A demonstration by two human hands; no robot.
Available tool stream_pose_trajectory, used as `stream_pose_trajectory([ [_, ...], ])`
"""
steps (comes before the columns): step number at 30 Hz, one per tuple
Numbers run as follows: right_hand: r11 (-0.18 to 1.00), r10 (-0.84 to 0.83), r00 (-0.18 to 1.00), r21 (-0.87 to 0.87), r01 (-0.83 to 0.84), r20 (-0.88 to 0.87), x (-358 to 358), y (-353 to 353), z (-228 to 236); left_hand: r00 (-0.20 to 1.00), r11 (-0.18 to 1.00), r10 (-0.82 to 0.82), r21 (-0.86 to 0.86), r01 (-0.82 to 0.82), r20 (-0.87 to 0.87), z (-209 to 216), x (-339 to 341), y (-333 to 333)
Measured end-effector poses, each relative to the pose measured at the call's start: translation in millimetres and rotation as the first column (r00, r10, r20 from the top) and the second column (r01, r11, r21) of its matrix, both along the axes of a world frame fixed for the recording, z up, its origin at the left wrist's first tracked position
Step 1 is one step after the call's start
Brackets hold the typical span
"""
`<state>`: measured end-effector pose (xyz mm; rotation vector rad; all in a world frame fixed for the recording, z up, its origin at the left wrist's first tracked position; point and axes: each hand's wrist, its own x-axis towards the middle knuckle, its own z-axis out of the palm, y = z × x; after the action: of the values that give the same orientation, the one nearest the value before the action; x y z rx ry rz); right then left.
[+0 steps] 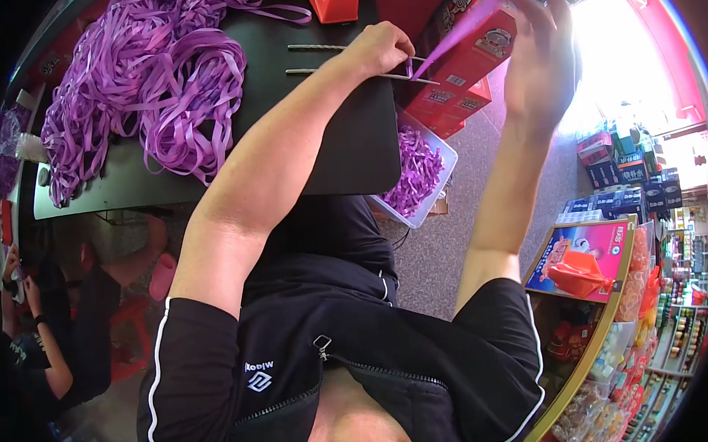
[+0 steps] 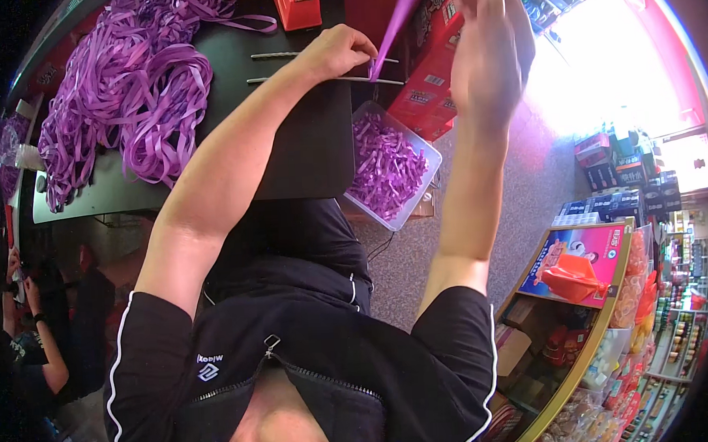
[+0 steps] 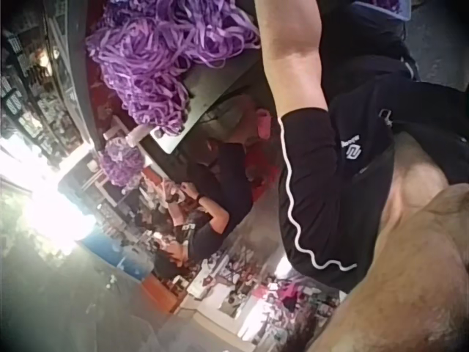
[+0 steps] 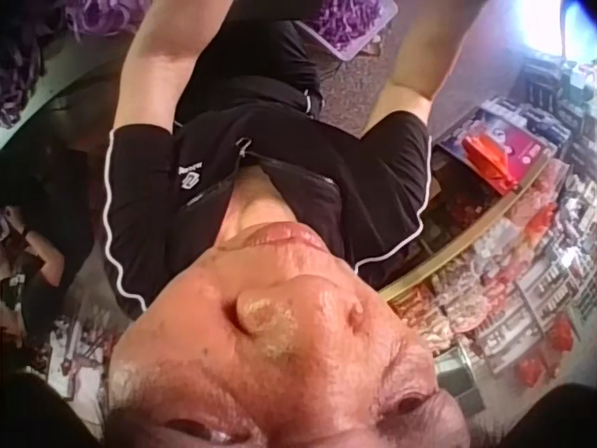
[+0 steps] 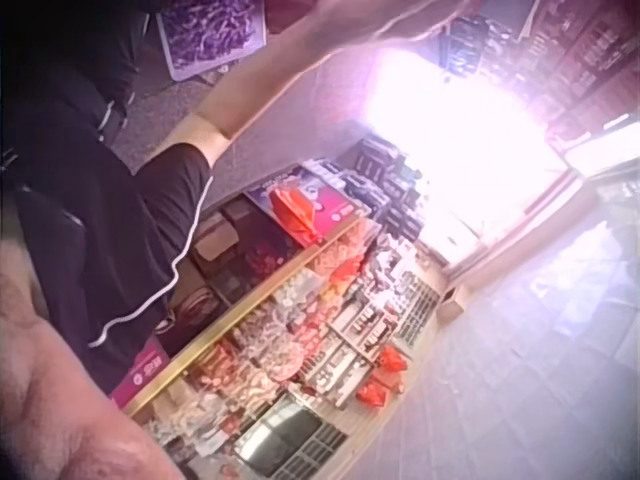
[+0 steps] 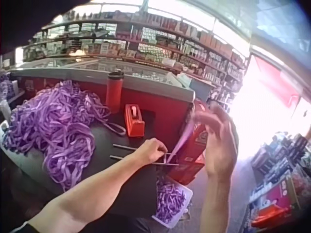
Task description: Measuring, cutting, and taping purple ribbons using metal guide rods on a workbench.
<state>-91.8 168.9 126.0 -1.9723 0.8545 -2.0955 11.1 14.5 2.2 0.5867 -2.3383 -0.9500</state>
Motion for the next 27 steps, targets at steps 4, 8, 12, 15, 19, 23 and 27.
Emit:
stream_pose_trajectory([
  [4, 0.976, 0.082, 0.992, 0.196, -0.099, 0.093, -9, -72, 29, 0.996, 0.998, 0.039, 0.061, -0.034, -0.086, 0, 5, -1],
  [8, 0.905, 0.122, 0.973, 0.380, -0.189, 0.194, -89, -147, -1, 0.992, 0.995, 0.067, 0.081, -0.059, -0.107, 3, 2, 5],
  [12, 0.841, 0.102, 0.952, 0.486, -0.238, 0.289, -112, -187, -55, 0.992, 0.988, 0.104, 0.122, -0.094, -0.077, 7, 3, 8],
  [15, 0.757, -0.025, 0.935, 0.618, -0.213, 0.353, -108, -204, -99, 0.990, 0.988, 0.100, 0.124, -0.088, -0.099, 6, 7, 7],
  [19, 0.696, 0.026, 0.910, 0.646, -0.313, 0.413, -101, -217, -177, 0.989, 0.986, 0.119, 0.131, -0.107, -0.086, 10, 17, 11],
  [23, 0.652, -0.070, 0.970, 0.746, -0.132, 0.232, -167, -191, -293, 0.998, 0.997, 0.048, 0.054, -0.046, -0.034, 12, -11, 21],
  [27, 0.703, -0.289, 0.881, 0.543, 0.460, -0.374, -102, -110, -313, 0.985, 0.982, 0.170, -0.088, -0.167, 0.029, 12, 11, 21],
])
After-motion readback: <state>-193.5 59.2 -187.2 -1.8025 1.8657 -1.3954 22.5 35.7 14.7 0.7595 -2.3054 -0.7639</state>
